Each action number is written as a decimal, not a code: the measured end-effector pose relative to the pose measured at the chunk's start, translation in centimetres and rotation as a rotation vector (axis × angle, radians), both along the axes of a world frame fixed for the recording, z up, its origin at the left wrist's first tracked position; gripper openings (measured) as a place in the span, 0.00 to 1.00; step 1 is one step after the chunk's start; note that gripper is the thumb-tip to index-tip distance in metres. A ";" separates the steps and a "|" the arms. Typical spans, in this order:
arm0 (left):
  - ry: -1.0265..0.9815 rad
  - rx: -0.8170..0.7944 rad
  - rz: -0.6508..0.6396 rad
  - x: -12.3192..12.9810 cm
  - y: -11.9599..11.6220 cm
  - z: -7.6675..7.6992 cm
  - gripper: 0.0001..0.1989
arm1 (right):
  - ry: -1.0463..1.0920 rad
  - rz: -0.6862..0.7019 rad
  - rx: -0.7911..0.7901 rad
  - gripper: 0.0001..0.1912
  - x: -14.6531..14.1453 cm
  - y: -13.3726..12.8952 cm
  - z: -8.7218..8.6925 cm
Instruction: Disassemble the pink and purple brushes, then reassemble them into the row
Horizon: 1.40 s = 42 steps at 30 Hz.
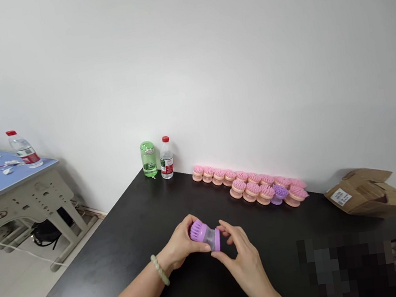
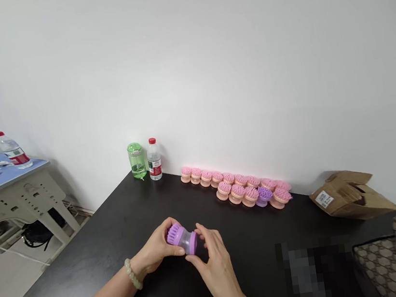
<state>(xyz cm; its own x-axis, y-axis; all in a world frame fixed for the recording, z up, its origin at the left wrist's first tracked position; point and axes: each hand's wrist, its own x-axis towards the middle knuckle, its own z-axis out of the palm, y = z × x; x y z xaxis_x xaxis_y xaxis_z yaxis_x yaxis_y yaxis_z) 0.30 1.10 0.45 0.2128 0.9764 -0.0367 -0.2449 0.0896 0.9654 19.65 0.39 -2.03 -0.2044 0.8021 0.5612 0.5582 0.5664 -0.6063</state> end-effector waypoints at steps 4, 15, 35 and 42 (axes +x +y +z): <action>-0.138 -0.070 -0.021 0.3 -0.3 0.3 0.30 | 0.011 0.004 0.067 0.21 0.0 -0.1 0.3; -0.295 -0.194 -0.068 0.5 -0.3 -0.3 0.29 | 0.022 0.067 0.269 0.17 -0.2 -0.3 1.2; -0.260 -0.212 -0.272 0.4 -0.4 -0.2 0.26 | -0.045 0.223 0.395 0.23 0.1 -0.3 2.7; -0.298 -0.234 -0.192 0.4 -0.3 -0.6 0.29 | -0.081 0.142 0.341 0.21 0.5 -0.4 2.0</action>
<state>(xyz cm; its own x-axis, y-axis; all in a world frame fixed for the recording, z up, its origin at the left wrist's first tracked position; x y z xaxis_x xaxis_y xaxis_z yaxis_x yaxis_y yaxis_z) 0.69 0.83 -0.10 0.4245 0.8908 -0.1621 -0.4682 0.3691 0.8029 20.11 -0.05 -0.07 -0.3547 0.5326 0.7685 0.4985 0.8031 -0.3265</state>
